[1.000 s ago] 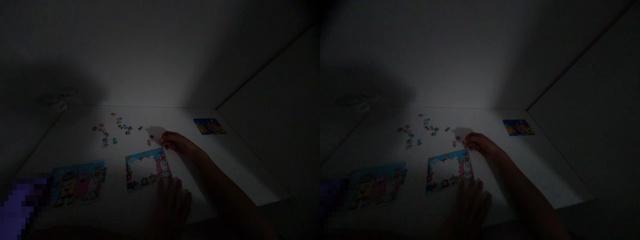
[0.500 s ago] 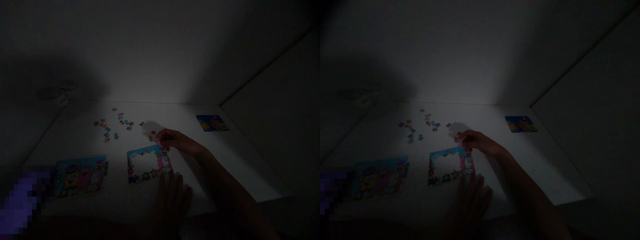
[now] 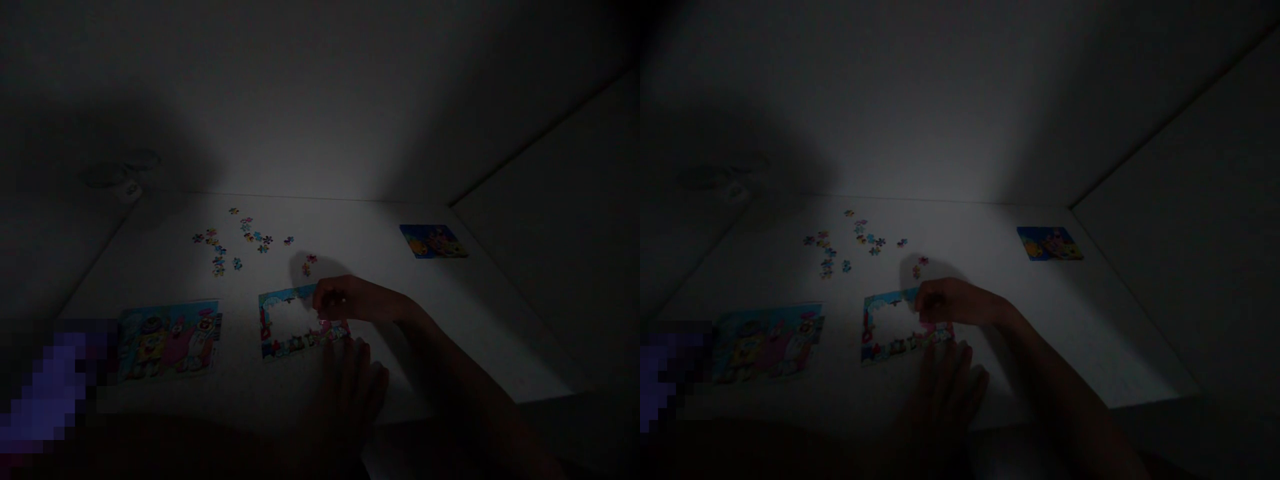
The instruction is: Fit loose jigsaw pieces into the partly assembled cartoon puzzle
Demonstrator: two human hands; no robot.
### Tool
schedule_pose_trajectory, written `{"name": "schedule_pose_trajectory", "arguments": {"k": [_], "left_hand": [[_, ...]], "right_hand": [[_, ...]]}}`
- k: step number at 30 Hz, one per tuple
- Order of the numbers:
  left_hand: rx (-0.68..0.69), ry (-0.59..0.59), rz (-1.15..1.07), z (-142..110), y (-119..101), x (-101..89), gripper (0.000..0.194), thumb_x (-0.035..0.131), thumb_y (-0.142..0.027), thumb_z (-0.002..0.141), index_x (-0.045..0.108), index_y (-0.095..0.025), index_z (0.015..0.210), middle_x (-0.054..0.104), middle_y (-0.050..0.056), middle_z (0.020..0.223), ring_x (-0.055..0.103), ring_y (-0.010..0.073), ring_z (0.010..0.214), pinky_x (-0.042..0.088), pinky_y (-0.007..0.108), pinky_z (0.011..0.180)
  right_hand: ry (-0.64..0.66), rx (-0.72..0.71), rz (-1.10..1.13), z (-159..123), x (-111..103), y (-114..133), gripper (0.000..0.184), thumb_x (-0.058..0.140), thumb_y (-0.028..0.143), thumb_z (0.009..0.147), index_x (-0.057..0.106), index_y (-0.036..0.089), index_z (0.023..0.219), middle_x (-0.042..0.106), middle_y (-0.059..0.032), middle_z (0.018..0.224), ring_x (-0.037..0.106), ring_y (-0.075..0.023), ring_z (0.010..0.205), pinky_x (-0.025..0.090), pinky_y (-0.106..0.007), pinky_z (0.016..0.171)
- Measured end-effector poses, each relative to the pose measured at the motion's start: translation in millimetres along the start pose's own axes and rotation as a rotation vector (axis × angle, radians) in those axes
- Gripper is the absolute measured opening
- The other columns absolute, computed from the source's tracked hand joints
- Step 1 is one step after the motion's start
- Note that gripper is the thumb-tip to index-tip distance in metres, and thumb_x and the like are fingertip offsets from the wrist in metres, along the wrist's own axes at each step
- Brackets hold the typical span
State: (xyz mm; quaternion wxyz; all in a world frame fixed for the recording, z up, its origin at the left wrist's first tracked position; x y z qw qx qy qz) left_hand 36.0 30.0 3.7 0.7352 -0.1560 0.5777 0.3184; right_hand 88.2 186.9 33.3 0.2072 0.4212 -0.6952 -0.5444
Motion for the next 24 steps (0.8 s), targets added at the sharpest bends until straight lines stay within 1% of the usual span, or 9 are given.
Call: {"name": "schedule_pose_trajectory", "arguments": {"k": [3,6,9,13,17,20,24], "left_hand": [[-0.01,0.004,-0.02,0,-1,0.6,0.046,0.037,-0.037,0.097,0.046,-0.023,0.139,0.045,0.015,0.145,0.042,0.0382,0.131,0.028,0.063,0.101],[-0.025,0.018,-0.025,0,-1,0.8,0.046,0.038,-0.037,0.096,0.046,-0.022,0.14,0.046,0.014,0.144,0.043,0.0376,0.13,0.028,0.062,0.101],[-0.006,0.018,-0.018,0,0,-0.1,0.047,0.038,-0.038,0.096,0.044,-0.022,0.14,0.046,0.015,0.144,0.043,0.0384,0.13,0.028,0.062,0.1],[0.011,0.025,-0.026,0,1,0.4,0.048,0.036,-0.038,0.097,0.043,-0.021,0.141,0.045,0.016,0.144,0.042,0.0394,0.13,0.026,0.064,0.1],[-0.003,0.019,-0.034,1,1,0.5,0.047,0.037,-0.037,0.096,0.045,-0.022,0.14,0.046,0.015,0.144,0.043,0.0385,0.129,0.027,0.064,0.1],[-0.001,0.012,-0.026,0,1,-1.2,0.047,0.039,-0.038,0.095,0.046,-0.023,0.14,0.047,0.014,0.143,0.045,0.0378,0.128,0.028,0.063,0.1],[0.014,0.059,-0.007,0,1,-1.1,0.05,0.036,-0.038,0.096,0.042,-0.022,0.143,0.043,0.015,0.146,0.041,0.0393,0.132,0.028,0.064,0.101]], "right_hand": [[-0.011,-0.019,-0.076,2,1,0,0.009,0.065,0.02,0.083,0.064,0.016,0.091,0.064,0.0002,0.08,0.057,-0.0107,0.069,0.043,-0.021,0.061],[0.043,-0.007,-0.129,3,5,-5,0.008,0.067,0.023,0.082,0.067,0.016,0.086,0.064,0.0007,0.076,0.056,-0.0104,0.066,0.041,-0.021,0.058],[0.073,-0.009,-0.153,5,7,-9,0.009,0.068,0.026,0.082,0.069,0.018,0.087,0.066,0.0006,0.077,0.057,-0.011,0.066,0.042,-0.021,0.057],[0.066,-0.026,-0.178,6,9,-7,0.009,0.069,0.025,0.081,0.07,0.017,0.087,0.068,-0.0006,0.079,0.06,-0.0122,0.07,0.044,-0.022,0.062],[0.049,-0.003,-0.188,7,12,-3,0.007,0.069,0.021,0.081,0.07,0.016,0.085,0.067,-0.0003,0.076,0.061,-0.0125,0.071,0.044,-0.022,0.062],[0.033,-0.055,-0.256,7,12,2,0.003,0.069,0.02,0.082,0.069,0.016,0.082,0.065,-0.0004,0.078,0.059,-0.0123,0.071,0.043,-0.023,0.063],[0.022,-0.138,-0.373,7,11,5,0.002,0.068,0.018,0.082,0.068,0.016,0.082,0.062,-0.0014,0.083,0.057,-0.0127,0.075,0.043,-0.024,0.067]]}}
Point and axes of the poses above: each hand's wrist, its own z-axis towards the middle knuckle, its own x-axis out of the palm, y = z × x, the point moved 5 cm from there along z, towards the middle knuckle
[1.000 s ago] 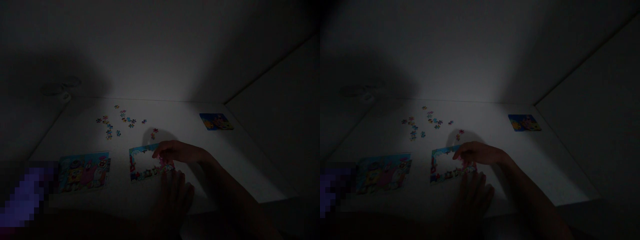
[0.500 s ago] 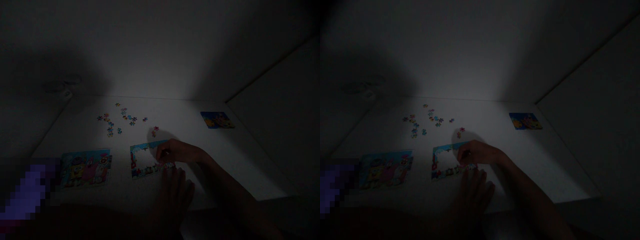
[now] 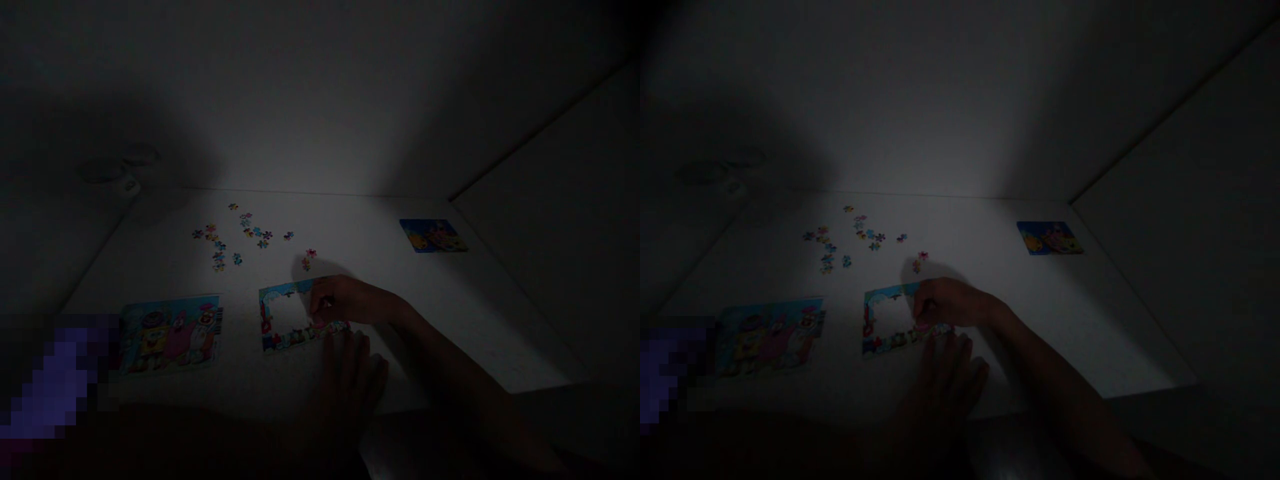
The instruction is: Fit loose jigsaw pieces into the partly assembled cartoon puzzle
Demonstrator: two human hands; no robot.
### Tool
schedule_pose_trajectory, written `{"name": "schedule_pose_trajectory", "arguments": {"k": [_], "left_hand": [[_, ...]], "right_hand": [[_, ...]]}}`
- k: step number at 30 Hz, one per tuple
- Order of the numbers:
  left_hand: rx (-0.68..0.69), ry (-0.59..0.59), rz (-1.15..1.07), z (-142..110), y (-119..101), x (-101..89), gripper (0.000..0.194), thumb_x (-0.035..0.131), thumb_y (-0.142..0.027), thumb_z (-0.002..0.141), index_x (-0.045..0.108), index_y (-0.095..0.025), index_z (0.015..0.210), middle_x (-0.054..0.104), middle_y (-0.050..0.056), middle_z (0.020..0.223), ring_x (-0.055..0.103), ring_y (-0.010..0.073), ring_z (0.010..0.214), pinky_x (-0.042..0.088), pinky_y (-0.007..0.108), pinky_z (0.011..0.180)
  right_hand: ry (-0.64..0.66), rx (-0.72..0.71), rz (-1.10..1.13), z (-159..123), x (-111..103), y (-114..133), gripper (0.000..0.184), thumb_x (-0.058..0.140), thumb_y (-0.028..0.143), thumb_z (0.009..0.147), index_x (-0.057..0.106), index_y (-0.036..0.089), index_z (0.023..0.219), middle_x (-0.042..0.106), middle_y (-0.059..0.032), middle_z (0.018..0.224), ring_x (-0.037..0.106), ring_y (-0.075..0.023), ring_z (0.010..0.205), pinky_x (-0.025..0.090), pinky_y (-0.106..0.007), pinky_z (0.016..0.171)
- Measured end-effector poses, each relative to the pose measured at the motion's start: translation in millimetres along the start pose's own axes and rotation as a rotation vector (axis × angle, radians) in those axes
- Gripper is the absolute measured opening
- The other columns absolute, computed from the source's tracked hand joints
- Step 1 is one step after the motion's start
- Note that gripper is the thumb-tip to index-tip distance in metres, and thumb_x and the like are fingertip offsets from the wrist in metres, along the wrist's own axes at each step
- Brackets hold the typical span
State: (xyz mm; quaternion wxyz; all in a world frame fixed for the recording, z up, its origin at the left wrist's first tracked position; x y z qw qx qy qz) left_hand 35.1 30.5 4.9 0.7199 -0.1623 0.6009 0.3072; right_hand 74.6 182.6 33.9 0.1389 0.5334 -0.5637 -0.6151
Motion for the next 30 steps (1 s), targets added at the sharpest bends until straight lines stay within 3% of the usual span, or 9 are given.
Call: {"name": "schedule_pose_trajectory", "arguments": {"k": [5,15,22,27,30], "left_hand": [[0.015,0.016,0.001,1,0,-1.2,0.047,0.033,-0.036,0.097,0.044,-0.022,0.141,0.044,0.015,0.146,0.042,0.039,0.131,0.031,0.063,0.1],[-0.037,-0.069,-0.023,2,-1,-0.2,0.043,0.036,-0.037,0.097,0.051,-0.026,0.135,0.049,0.012,0.142,0.044,0.0365,0.13,0.028,0.061,0.101],[-0.036,-0.104,0.047,3,1,-2.5,0.043,0.038,-0.038,0.096,0.051,-0.025,0.135,0.052,0.013,0.139,0.048,0.0359,0.126,0.03,0.06,0.099],[-0.058,-0.137,0.011,2,-1,1.5,0.042,0.04,-0.038,0.096,0.053,-0.025,0.133,0.053,0.012,0.138,0.046,0.0358,0.127,0.031,0.06,0.1],[-0.041,-0.09,0.019,1,-3,7.4,0.045,0.037,-0.038,0.096,0.048,-0.024,0.138,0.049,0.014,0.142,0.043,0.037,0.129,0.033,0.06,0.099]], "right_hand": [[0.01,0.018,-0.024,0,1,-1,0.002,0.066,0.017,0.084,0.065,0.017,0.082,0.061,-0.0011,0.084,0.056,-0.0122,0.074,0.042,-0.024,0.066],[0.038,0.007,0.004,1,3,-5,0.003,0.065,0.016,0.083,0.065,0.018,0.081,0.062,-0.0005,0.082,0.056,-0.012,0.072,0.042,-0.024,0.066],[-0.227,-0.051,0.147,-8,-25,-2,0.006,0.062,0.02,0.084,0.065,0.018,0.088,0.06,-0.0018,0.089,0.055,-0.0138,0.079,0.043,-0.026,0.07],[-0.038,0.089,0.053,-10,-15,-7,0.007,0.062,0.022,0.082,0.066,0.017,0.083,0.059,0.001,0.073,0.052,-0.0115,0.064,0.038,-0.023,0.058],[-0.194,0.096,0.035,-8,-23,-14,0.007,0.064,0.025,0.08,0.064,0.018,0.081,0.056,0.0017,0.071,0.05,-0.0117,0.063,0.037,-0.024,0.058]]}}
Point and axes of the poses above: each hand's wrist, its own z-axis towards the middle knuckle, its own x-axis out of the palm, y = z × x, the point moved 5 cm from there along z, towards the middle knuckle
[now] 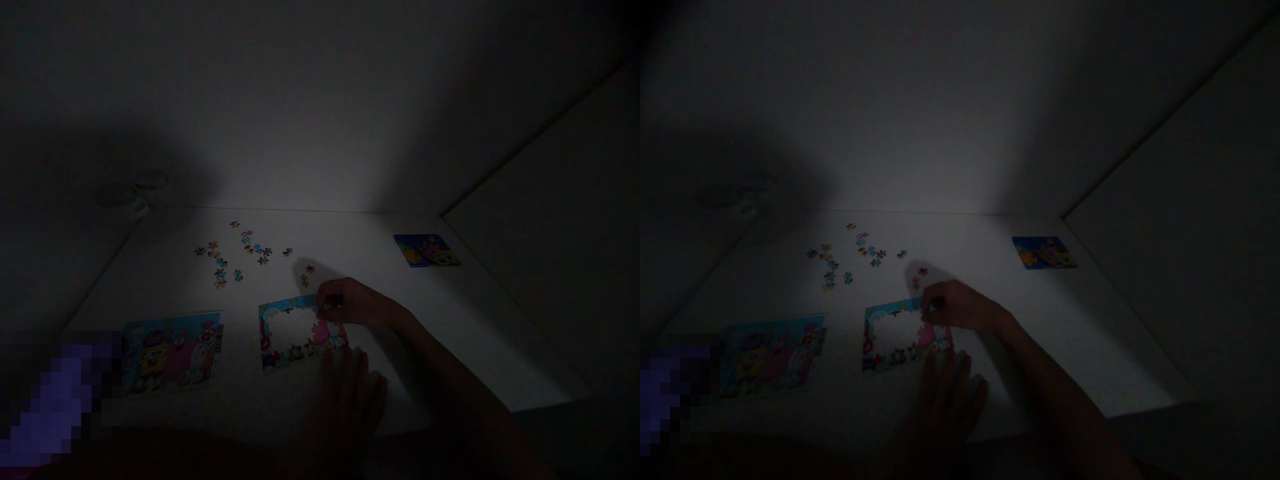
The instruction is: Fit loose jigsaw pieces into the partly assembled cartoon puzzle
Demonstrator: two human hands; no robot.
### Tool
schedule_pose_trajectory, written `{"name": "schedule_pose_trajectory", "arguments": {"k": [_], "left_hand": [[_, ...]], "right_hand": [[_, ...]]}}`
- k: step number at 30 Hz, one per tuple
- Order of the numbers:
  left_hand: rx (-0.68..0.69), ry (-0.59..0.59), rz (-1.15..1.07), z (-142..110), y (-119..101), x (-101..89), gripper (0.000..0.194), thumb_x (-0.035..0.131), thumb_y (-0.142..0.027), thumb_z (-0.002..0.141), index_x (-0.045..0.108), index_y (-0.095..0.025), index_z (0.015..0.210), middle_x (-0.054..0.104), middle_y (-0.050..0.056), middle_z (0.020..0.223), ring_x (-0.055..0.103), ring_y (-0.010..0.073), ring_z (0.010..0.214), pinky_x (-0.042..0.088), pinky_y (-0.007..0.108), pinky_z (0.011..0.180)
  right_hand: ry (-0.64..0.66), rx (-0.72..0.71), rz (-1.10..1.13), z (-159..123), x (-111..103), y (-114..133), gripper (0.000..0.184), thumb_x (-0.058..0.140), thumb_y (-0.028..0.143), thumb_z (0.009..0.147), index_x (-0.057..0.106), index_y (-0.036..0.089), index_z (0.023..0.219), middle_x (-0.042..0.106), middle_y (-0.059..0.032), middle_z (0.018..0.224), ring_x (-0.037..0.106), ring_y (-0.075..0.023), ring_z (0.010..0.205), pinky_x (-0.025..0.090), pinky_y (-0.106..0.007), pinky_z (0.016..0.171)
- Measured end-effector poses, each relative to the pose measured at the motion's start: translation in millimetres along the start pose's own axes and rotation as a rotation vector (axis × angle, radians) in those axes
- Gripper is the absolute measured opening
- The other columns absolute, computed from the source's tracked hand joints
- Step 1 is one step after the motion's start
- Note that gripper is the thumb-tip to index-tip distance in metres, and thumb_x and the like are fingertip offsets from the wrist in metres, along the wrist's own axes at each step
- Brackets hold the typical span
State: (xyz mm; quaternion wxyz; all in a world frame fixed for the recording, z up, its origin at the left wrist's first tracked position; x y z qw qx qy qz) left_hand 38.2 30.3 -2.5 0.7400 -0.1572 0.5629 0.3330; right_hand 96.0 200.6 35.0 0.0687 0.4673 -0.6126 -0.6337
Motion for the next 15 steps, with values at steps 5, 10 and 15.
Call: {"name": "schedule_pose_trajectory", "arguments": {"k": [5,10,15], "left_hand": [[-0.004,-0.015,0.036,-3,-3,5.7,0.047,0.038,-0.039,0.096,0.043,-0.024,0.141,0.045,0.015,0.145,0.042,0.0382,0.13,0.032,0.062,0.1],[-0.063,-0.143,0.035,-3,-8,13.6,0.044,0.046,-0.042,0.093,0.048,-0.026,0.135,0.05,0.014,0.14,0.043,0.0376,0.129,0.028,0.064,0.102],[-0.056,-0.225,0.027,-4,-9,16.6,0.045,0.049,-0.046,0.092,0.053,-0.023,0.13,0.054,0.014,0.136,0.046,0.0367,0.127,0.029,0.06,0.104]], "right_hand": [[-0.529,0.06,-0.097,4,-36,-32,0.011,0.061,0.031,0.08,0.058,0.02,0.079,0.053,0.0012,0.071,0.048,-0.0134,0.064,0.037,-0.027,0.061],[-0.621,0.026,-0.163,8,-44,-52,0.012,0.057,0.029,0.083,0.062,0.019,0.088,0.058,-0.0041,0.085,0.054,-0.0167,0.073,0.043,-0.031,0.068],[-0.553,-0.122,-0.295,17,-31,-43,0.024,0.053,0.033,0.09,0.067,0.02,0.104,0.06,-0.0081,0.095,0.056,-0.0218,0.09,0.046,-0.039,0.082]]}}
Point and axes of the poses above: each hand's wrist, its own z-axis towards the middle knuckle, its own x-axis out of the palm, y = z × x, the point moved 5 cm from there along z, towards the middle knuckle
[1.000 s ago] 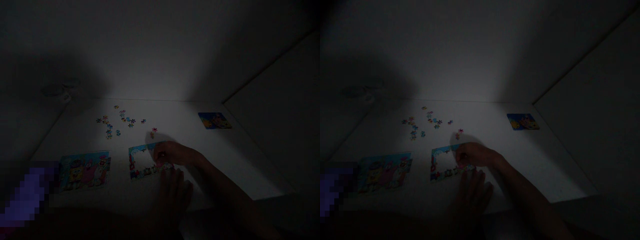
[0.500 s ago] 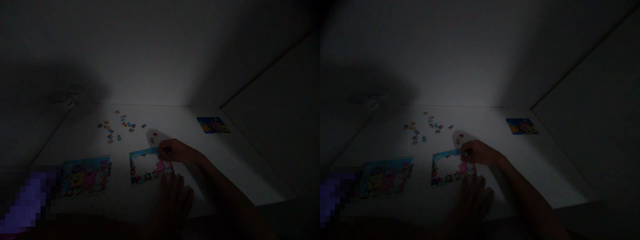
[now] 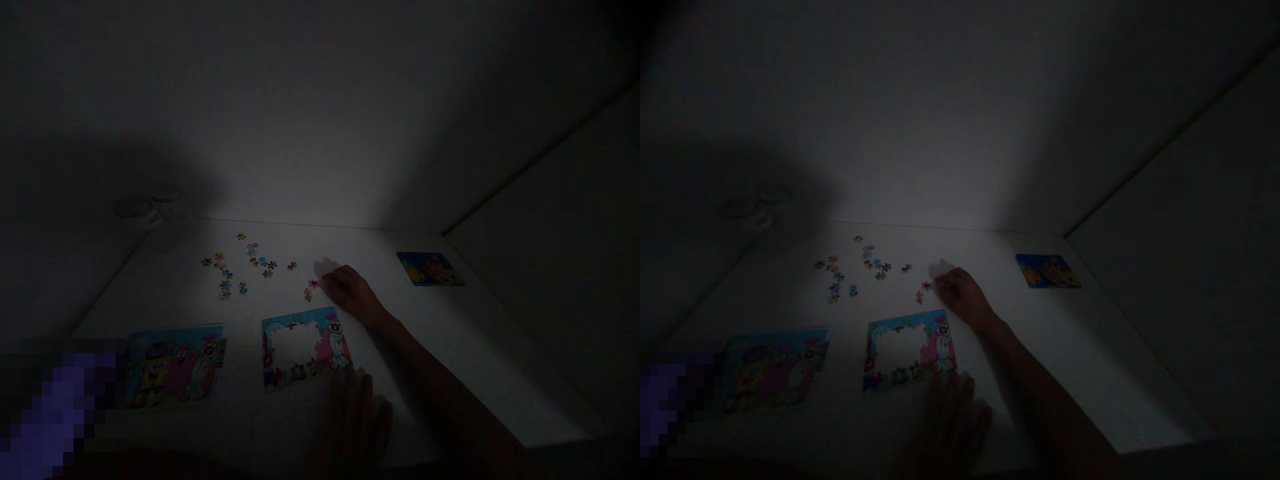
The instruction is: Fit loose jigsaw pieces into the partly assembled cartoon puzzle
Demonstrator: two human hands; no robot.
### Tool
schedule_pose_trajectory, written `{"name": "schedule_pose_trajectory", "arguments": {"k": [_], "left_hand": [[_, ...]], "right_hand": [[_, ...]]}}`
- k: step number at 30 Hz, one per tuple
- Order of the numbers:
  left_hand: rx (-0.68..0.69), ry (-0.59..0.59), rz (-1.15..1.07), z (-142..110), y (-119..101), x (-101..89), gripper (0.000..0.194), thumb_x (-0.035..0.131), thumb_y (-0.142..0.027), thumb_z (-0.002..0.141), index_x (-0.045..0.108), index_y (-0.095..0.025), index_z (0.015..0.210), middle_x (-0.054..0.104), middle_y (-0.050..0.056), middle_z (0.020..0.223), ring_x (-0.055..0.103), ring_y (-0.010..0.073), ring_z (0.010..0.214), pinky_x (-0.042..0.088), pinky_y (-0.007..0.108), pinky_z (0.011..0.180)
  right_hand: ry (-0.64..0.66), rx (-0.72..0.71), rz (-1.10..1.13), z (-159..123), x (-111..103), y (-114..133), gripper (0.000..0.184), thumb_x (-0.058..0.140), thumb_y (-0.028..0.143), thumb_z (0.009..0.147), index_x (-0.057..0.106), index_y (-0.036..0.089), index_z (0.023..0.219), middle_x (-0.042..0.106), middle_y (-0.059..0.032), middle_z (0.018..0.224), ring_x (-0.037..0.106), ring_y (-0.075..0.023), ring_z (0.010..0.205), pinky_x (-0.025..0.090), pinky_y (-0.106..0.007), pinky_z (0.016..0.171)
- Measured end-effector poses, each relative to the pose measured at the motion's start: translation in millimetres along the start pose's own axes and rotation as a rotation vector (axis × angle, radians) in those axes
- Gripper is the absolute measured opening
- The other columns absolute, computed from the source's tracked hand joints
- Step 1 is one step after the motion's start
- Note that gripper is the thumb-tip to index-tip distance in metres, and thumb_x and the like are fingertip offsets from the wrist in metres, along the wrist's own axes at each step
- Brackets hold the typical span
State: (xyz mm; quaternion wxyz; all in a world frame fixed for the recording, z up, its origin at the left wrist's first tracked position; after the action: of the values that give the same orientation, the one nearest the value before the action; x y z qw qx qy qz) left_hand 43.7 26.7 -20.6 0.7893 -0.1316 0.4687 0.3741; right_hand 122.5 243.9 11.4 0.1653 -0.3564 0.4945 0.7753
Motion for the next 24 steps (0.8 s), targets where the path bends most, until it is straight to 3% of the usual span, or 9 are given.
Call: {"name": "schedule_pose_trajectory", "arguments": {"k": [4,7,9,13,15,19,24], "left_hand": [[0.037,0.064,0.024,0,0,-1.5,0.046,0.046,-0.044,0.093,0.049,-0.024,0.134,0.053,0.014,0.137,0.044,0.0387,0.129,0.035,0.062,0.099],[0.02,0.191,0.032,1,1,0.0,0.045,0.046,-0.038,0.094,0.045,-0.027,0.138,0.048,0.012,0.143,0.041,0.0377,0.132,0.037,0.061,0.098],[0.034,0.177,0.014,2,2,-2.1,0.045,0.043,-0.04,0.095,0.046,-0.025,0.137,0.048,0.014,0.142,0.042,0.038,0.13,0.037,0.062,0.097],[0.075,0.144,-0.042,2,2,-2.9,0.048,0.038,-0.043,0.096,0.046,-0.022,0.138,0.048,0.016,0.142,0.045,0.0387,0.127,0.035,0.064,0.096],[0.075,0.205,-0.056,2,1,-0.6,0.049,0.038,-0.042,0.096,0.044,-0.023,0.14,0.046,0.016,0.144,0.043,0.0394,0.128,0.035,0.064,0.096],[0.069,0.302,-0.02,1,2,-0.9,0.05,0.037,-0.042,0.096,0.039,-0.027,0.144,0.041,0.013,0.148,0.037,0.0396,0.134,0.035,0.062,0.098],[0.131,0.239,-0.017,4,7,-9.0,0.05,0.037,-0.039,0.096,0.039,-0.021,0.143,0.044,0.016,0.145,0.042,0.0381,0.129,0.037,0.06,0.096]], "right_hand": [[0.029,-0.08,-0.121,6,14,8,0.033,0.052,0.035,0.093,0.065,0.019,0.119,0.06,-0.011,0.099,0.055,-0.0238,0.096,0.045,-0.041,0.087],[0.053,-0.073,-0.202,10,19,7,0.029,0.055,0.033,0.092,0.067,0.021,0.116,0.06,-0.011,0.099,0.054,-0.0242,0.097,0.044,-0.041,0.088],[0.071,-0.049,-0.185,11,18,6,0.024,0.056,0.028,0.091,0.069,0.021,0.11,0.06,-0.0103,0.098,0.053,-0.0239,0.099,0.044,-0.041,0.089],[0.12,0.018,-0.061,9,11,5,0.013,0.059,0.023,0.087,0.067,0.019,0.096,0.059,-0.0089,0.098,0.053,-0.0229,0.1,0.043,-0.039,0.091],[0.138,0.063,0.015,7,8,5,0.009,0.062,0.023,0.083,0.064,0.018,0.09,0.059,-0.0079,0.097,0.053,-0.0225,0.098,0.043,-0.039,0.089],[0.16,0.224,0.279,2,5,-1,0.013,0.063,0.029,0.081,0.057,0.017,0.084,0.057,-0.0024,0.082,0.054,-0.0169,0.077,0.045,-0.032,0.072],[0.264,0.286,0.548,-5,5,7,0.019,0.068,0.033,0.079,0.058,0.017,0.083,0.059,-0.0002,0.079,0.056,-0.0143,0.074,0.045,-0.031,0.072]]}}
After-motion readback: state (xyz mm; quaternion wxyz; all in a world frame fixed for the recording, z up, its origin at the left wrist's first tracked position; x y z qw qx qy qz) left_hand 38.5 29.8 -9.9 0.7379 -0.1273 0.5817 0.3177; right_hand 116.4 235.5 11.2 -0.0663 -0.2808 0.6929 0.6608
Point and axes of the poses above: each hand's wrist, its own z-axis towards the middle knuckle, its own x-axis out of the palm, y = z × x, the point moved 5 cm from there along z, towards the middle knuckle
